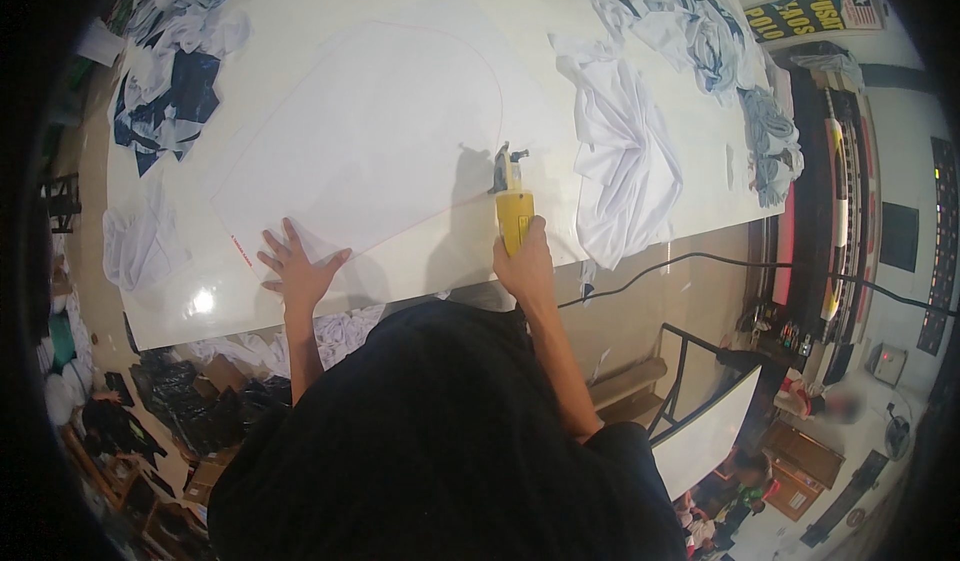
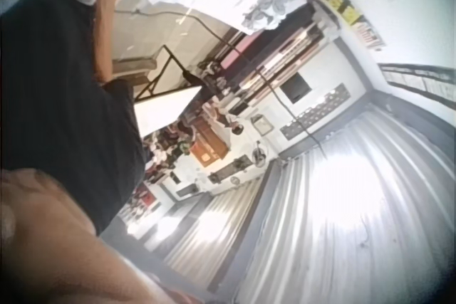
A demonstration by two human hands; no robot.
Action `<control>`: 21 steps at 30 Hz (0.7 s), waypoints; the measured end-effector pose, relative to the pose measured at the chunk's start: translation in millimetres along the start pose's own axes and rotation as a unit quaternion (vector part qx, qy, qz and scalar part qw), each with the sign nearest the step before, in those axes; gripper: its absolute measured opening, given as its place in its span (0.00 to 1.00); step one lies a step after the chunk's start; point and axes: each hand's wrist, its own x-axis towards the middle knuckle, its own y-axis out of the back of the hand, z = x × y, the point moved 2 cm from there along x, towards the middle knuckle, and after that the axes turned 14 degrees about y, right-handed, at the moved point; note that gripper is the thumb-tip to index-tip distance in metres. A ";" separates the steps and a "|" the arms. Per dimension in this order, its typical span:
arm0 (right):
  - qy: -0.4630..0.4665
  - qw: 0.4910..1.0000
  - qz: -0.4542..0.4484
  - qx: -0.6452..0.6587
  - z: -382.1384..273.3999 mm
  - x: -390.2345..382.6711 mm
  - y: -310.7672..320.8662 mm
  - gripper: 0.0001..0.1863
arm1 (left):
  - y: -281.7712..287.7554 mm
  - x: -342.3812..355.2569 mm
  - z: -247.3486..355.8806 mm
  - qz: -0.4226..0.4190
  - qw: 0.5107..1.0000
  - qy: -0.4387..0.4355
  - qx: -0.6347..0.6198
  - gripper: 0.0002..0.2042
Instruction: The person uses a yellow electric fabric cutter to cut a large white fabric sheet on a table. They follow a red guideline, periodically repositioning the fabric and removing cut pieces. The person also handles a printed fabric sheet with a dark graphic, cutting it similarly.
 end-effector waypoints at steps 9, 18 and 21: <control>0.032 0.999 0.020 0.005 -2.6 36.2 2.9 0.25 | -2.4 -0.4 0.0 0.006 1.000 0.001 0.000 0.67; 0.047 0.998 0.016 -0.025 5.1 80.0 10.5 0.26 | 0.4 -2.8 0.2 0.007 1.000 0.002 -0.013 0.67; 0.042 0.999 0.007 -0.028 4.9 95.7 16.5 0.26 | 1.8 -4.0 1.2 0.007 1.000 0.003 -0.017 0.68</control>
